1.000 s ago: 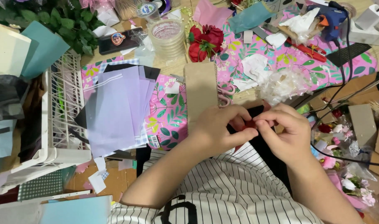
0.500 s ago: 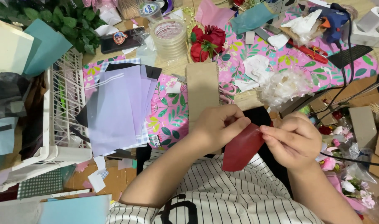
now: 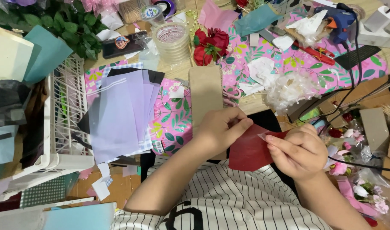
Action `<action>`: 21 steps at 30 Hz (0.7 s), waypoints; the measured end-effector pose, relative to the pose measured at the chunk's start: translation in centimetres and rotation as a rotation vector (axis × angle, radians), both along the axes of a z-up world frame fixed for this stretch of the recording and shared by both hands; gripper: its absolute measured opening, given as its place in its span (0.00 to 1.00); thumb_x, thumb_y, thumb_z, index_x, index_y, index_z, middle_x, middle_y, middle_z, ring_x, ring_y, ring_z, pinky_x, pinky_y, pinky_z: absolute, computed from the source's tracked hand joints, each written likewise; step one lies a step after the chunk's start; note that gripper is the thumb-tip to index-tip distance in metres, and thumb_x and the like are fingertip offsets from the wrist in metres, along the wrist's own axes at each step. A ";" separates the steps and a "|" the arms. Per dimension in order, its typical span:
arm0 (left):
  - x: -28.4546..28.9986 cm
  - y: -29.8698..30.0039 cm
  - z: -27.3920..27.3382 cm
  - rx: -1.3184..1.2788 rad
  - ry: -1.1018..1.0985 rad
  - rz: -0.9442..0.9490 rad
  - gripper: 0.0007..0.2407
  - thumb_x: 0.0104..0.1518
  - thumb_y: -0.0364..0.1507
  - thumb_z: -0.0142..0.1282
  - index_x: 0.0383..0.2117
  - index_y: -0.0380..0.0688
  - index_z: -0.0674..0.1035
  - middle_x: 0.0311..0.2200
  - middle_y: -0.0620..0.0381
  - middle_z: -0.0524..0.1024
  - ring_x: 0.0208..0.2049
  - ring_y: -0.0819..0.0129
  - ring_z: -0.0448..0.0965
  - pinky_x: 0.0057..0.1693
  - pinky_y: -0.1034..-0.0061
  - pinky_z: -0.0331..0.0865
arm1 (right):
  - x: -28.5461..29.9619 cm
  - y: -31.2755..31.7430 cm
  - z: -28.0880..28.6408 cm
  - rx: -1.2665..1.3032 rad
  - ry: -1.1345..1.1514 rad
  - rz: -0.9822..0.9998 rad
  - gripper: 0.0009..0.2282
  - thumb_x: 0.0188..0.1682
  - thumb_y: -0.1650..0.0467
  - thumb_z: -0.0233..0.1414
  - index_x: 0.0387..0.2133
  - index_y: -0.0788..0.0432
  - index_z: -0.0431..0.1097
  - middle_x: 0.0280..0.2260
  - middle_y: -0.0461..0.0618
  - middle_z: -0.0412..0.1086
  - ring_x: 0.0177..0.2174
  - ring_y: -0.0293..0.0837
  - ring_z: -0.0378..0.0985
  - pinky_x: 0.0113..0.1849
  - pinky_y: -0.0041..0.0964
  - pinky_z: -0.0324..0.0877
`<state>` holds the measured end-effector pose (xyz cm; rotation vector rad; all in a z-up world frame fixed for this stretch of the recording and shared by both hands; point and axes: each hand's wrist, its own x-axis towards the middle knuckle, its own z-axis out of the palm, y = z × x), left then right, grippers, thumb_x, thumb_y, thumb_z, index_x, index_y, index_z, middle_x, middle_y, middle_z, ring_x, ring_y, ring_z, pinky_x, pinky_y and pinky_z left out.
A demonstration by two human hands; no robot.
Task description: The person wraps a red artificial rose with a piece of red paper and secures it with a clear adhesive strip. They then handle a stack of translucent paper sheets, sorting through them and folding a piece.
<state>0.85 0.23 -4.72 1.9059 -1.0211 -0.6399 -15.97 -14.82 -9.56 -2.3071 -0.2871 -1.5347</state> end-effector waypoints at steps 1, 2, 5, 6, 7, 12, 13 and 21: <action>0.0 0.0 0.2 -0.002 -0.002 -0.002 0.09 0.58 0.40 0.54 0.27 0.55 0.81 0.20 0.68 0.77 0.25 0.74 0.76 0.36 0.76 0.66 | 0.0 0.1 0.1 -0.002 -0.002 -0.002 0.04 0.49 0.74 0.60 0.37 0.59 0.78 0.23 0.44 0.62 0.22 0.39 0.64 0.29 0.36 0.58; 0.0 0.0 0.4 0.026 0.003 0.013 0.09 0.58 0.41 0.54 0.27 0.55 0.81 0.19 0.69 0.76 0.25 0.75 0.75 0.36 0.76 0.66 | 0.1 0.2 0.3 0.005 -0.008 -0.001 0.04 0.49 0.74 0.60 0.36 0.59 0.78 0.23 0.44 0.62 0.22 0.39 0.64 0.29 0.36 0.57; 0.4 0.2 0.0 0.002 -0.054 0.092 0.09 0.59 0.41 0.53 0.27 0.55 0.79 0.19 0.68 0.76 0.24 0.73 0.76 0.36 0.75 0.66 | -0.4 0.1 0.0 0.114 -0.030 0.053 0.03 0.50 0.74 0.57 0.34 0.62 0.75 0.23 0.48 0.65 0.22 0.42 0.66 0.28 0.37 0.61; 0.6 0.3 -0.4 -0.046 -0.115 0.157 0.09 0.60 0.40 0.51 0.27 0.54 0.78 0.19 0.68 0.75 0.24 0.72 0.76 0.37 0.74 0.66 | -0.6 0.0 -0.3 0.221 -0.046 0.105 0.03 0.51 0.75 0.54 0.32 0.65 0.73 0.24 0.52 0.68 0.22 0.43 0.69 0.28 0.38 0.65; 1.0 0.6 0.0 -0.048 -0.113 0.162 0.09 0.60 0.40 0.51 0.27 0.54 0.78 0.19 0.68 0.75 0.24 0.72 0.76 0.37 0.74 0.66 | -0.9 -0.7 -0.8 0.219 -0.044 0.110 0.03 0.51 0.75 0.54 0.32 0.65 0.73 0.24 0.52 0.68 0.22 0.43 0.69 0.28 0.38 0.65; 1.9 1.7 0.2 -0.070 -0.146 0.188 0.08 0.59 0.38 0.52 0.25 0.55 0.77 0.16 0.68 0.73 0.20 0.73 0.73 0.33 0.74 0.64 | 0.7 -3.4 0.3 0.653 0.270 -0.338 0.02 0.57 0.80 0.60 0.38 0.63 0.80 0.28 0.49 0.71 0.30 0.37 0.67 0.34 0.29 0.63; 1.8 1.8 0.3 -0.066 -0.145 0.189 0.08 0.59 0.38 0.52 0.25 0.55 0.77 0.16 0.68 0.73 0.20 0.73 0.73 0.33 0.74 0.64 | 1.5 -3.8 0.1 0.656 0.273 -0.337 0.02 0.57 0.80 0.60 0.38 0.63 0.80 0.28 0.49 0.71 0.30 0.37 0.67 0.34 0.29 0.63; 2.5 2.6 -0.5 -0.161 -0.248 0.110 0.09 0.63 0.36 0.47 0.29 0.52 0.77 0.13 0.67 0.70 0.18 0.70 0.72 0.29 0.70 0.62 | 4.9 -4.6 1.1 0.897 0.503 -0.558 0.30 0.49 0.74 0.64 0.67 0.49 0.64 0.28 0.39 0.61 0.23 0.32 0.58 0.31 0.28 0.61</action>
